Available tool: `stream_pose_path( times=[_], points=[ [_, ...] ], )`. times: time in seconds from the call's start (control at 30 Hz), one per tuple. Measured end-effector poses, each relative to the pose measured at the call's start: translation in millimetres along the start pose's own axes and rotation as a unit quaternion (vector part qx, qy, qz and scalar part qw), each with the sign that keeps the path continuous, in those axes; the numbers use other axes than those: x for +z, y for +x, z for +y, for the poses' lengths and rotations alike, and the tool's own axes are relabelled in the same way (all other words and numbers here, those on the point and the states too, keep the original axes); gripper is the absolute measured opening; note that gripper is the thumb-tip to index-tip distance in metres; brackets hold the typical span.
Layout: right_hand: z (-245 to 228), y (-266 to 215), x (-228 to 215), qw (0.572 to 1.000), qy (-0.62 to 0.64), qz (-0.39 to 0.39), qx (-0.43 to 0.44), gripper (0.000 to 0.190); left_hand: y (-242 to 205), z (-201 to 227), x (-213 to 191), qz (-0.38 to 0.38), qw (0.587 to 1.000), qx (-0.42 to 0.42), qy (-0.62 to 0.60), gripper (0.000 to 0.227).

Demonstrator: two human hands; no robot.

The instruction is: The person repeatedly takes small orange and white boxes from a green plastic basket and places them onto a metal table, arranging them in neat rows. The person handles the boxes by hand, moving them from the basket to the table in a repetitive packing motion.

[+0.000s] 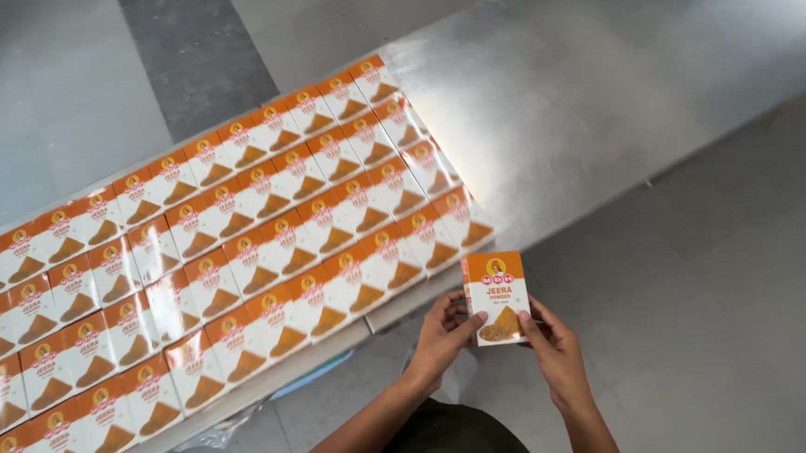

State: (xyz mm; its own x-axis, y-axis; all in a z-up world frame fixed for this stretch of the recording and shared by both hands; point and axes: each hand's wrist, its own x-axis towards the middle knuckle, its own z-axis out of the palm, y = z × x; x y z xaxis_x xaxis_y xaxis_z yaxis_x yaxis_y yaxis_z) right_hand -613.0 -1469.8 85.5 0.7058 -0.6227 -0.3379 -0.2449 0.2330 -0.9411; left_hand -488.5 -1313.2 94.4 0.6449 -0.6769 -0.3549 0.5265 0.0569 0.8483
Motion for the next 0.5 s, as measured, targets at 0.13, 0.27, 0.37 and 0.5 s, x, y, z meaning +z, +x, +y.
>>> stream_pose_path(
  times=[0.13,0.27,0.37,0.5],
  points=[
    [-6.6,85.3,-5.1,0.999,0.026,-0.029,-0.007,0.047,76.9,5.6,5.4,0.014,1.0,0.02,-0.013,0.054],
    [-32.7,170.2,-13.2,0.999,-0.005,-0.039,0.036,0.046,159.3,14.9,5.5,0.053,0.997,0.044,0.021,0.058],
    [-38.9,233.7,-19.2,0.995,-0.011,-0.077,0.064,0.044,195.3,38.0,16.0,0.091,0.994,0.034,0.05,0.063],
    [-44.4,348.1,-1.7,0.995,-0.036,-0.08,0.049,0.041,232.8,54.4,17.5,0.169,0.958,0.122,0.199,0.063]
  ],
)
